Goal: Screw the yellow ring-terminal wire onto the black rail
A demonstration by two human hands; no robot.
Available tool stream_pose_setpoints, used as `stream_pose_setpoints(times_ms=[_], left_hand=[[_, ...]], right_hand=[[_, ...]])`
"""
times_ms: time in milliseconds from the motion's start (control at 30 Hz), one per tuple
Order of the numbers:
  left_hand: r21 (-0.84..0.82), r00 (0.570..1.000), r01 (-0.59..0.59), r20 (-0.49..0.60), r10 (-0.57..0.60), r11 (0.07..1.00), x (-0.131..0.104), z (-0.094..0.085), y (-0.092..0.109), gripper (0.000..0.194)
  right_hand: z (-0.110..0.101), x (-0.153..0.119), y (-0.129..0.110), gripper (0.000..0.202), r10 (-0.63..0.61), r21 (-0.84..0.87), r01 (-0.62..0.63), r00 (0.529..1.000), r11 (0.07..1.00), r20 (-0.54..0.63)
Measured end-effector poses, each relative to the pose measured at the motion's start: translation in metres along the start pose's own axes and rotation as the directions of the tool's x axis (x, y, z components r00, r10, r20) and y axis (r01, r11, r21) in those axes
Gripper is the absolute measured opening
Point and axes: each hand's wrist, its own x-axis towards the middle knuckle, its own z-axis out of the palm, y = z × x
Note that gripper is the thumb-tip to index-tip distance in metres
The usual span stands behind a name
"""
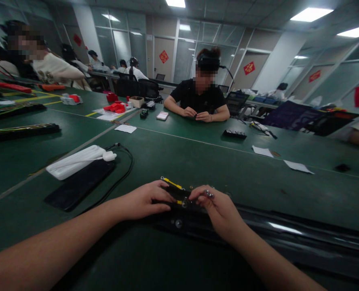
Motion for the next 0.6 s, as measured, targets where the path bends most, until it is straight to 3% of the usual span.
stream_pose_setpoints(times_ms=[600], left_hand=[[-0.014,1.0,0.011,0.005,-0.011,1.0,-0.0003,-0.0002,0.0012,0.025]], right_hand=[[-0.0006,0.0006,0.0021,0.024,-0.045,0.032,0.042,0.995,0.999,0.093]])
